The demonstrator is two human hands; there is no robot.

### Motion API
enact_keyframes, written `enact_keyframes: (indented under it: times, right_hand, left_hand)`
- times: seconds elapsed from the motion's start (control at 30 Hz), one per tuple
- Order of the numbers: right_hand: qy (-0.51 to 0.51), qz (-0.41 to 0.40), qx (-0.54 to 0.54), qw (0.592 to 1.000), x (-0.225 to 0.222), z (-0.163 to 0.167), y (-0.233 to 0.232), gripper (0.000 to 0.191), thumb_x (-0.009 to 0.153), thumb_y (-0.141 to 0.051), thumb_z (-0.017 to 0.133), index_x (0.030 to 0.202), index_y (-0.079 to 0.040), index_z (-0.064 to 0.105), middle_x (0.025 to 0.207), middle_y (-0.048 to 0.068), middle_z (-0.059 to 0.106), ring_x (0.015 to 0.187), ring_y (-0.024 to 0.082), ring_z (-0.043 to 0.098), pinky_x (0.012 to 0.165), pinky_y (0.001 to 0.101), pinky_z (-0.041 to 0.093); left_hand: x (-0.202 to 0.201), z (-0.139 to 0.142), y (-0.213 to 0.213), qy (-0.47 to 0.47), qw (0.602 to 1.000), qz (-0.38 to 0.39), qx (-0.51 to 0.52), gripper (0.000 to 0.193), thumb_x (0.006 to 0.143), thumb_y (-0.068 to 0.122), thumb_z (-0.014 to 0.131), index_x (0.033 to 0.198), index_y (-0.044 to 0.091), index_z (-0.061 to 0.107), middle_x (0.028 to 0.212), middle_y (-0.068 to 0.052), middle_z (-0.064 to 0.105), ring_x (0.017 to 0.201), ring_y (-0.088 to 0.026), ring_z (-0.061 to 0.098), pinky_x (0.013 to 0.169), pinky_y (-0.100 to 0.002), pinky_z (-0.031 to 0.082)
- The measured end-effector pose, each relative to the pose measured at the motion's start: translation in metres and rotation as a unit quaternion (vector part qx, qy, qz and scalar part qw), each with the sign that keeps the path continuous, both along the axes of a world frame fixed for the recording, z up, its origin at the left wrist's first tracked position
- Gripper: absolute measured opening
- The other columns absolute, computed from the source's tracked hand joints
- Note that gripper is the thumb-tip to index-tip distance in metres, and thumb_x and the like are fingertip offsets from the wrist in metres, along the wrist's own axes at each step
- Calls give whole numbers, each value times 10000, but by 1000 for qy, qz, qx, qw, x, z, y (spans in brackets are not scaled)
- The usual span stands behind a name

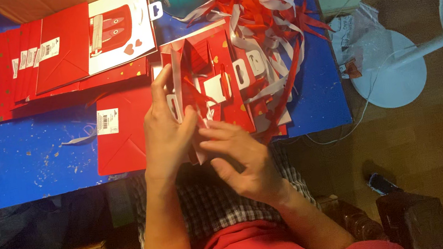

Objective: The person sits at a blue table and attaches red ribbon handles to red Valentine's gift bags, threading and knotting the ribbon through the bag's handle holes one bag at a time and stacking finished bags with the others.

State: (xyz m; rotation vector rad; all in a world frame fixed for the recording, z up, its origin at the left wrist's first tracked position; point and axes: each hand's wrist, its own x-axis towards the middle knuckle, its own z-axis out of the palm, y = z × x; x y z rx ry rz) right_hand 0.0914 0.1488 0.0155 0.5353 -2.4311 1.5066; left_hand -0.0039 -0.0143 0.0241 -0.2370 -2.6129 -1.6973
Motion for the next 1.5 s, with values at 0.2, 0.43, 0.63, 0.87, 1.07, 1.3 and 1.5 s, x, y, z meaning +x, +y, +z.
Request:
enact_keyframes:
  times: [0.2, 0.43, 0.63, 0.87, 1.07, 1.3, 1.5]
  right_hand:
    - [11, -165, 117, 979, -7, -13, 11, 441, 941, -127, 684, 1373, -60, 627, 1535, 174, 502, 1496, 379, 405, 1249, 500, 347]
    - [-21, -177, 137, 974, -3, -23, 9, 618, 927, -204, 711, 1486, -52, 497, 1619, 254, 320, 1533, 429, 263, 1251, 591, 151]
    - [-5, -175, 135, 975, -2, -13, 5, 511, 923, -202, 713, 1409, -94, 599, 1602, 168, 458, 1574, 402, 292, 1302, 599, 111]
    - [38, 0, 40, 998, -1, 1, -37, 527, 916, -139, 758, 1407, -72, 579, 1592, 173, 473, 1567, 506, 320, 1278, 557, 356]
    - [86, 18, 125, 988, -7, 2, -51, 565, 883, -136, 785, 1408, -80, 585, 1562, 152, 487, 1530, 552, 285, 1249, 597, 337]
    - [73, 51, 121, 989, -1, -14, -48, 630, 888, -184, 796, 1459, -88, 549, 1561, 185, 459, 1562, 454, 281, 1277, 603, 222]
    - [15, -60, -74, 995, 7, -26, -30, 620, 1061, -333, 606, 1566, -53, 379, 1679, 235, 332, 1633, 395, 288, 1342, 524, 256]
  left_hand:
    - [4, 6, -19, 45, 995, 64, -57, 650, 908, 36, 604, 1522, 88, 398, 1103, -221, 703, 930, -294, 744, 800, -408, 578]
    - [11, -1, -21, 64, 982, 65, 163, 638, 958, -47, 581, 1556, 13, 368, 1411, -135, 578, 1152, -155, 663, 968, -317, 580]
    - [15, -19, -9, 34, 977, 67, 202, 670, 950, -11, 613, 1565, 11, 347, 1334, -107, 574, 1009, -136, 602, 862, -278, 533]
    - [10, -44, -8, -6, 954, 35, 297, 605, 1079, 156, 590, 1624, 55, 349, 1449, -152, 516, 1148, -165, 519, 964, -319, 456]
    - [7, -46, -16, -104, 880, -27, 463, 793, 1007, 475, 626, 1611, 106, 269, 1419, -143, 590, 1240, -214, 645, 996, -351, 572]
    - [0, -44, -24, -115, 897, -49, 424, 825, 909, 124, 678, 1604, 105, 233, 1306, -187, 638, 1124, -208, 662, 935, -348, 579]
    - [4, -44, -20, -90, 897, -24, 433, 799, 927, 46, 615, 1625, 82, 228, 1267, -172, 647, 1023, -163, 638, 878, -318, 543]
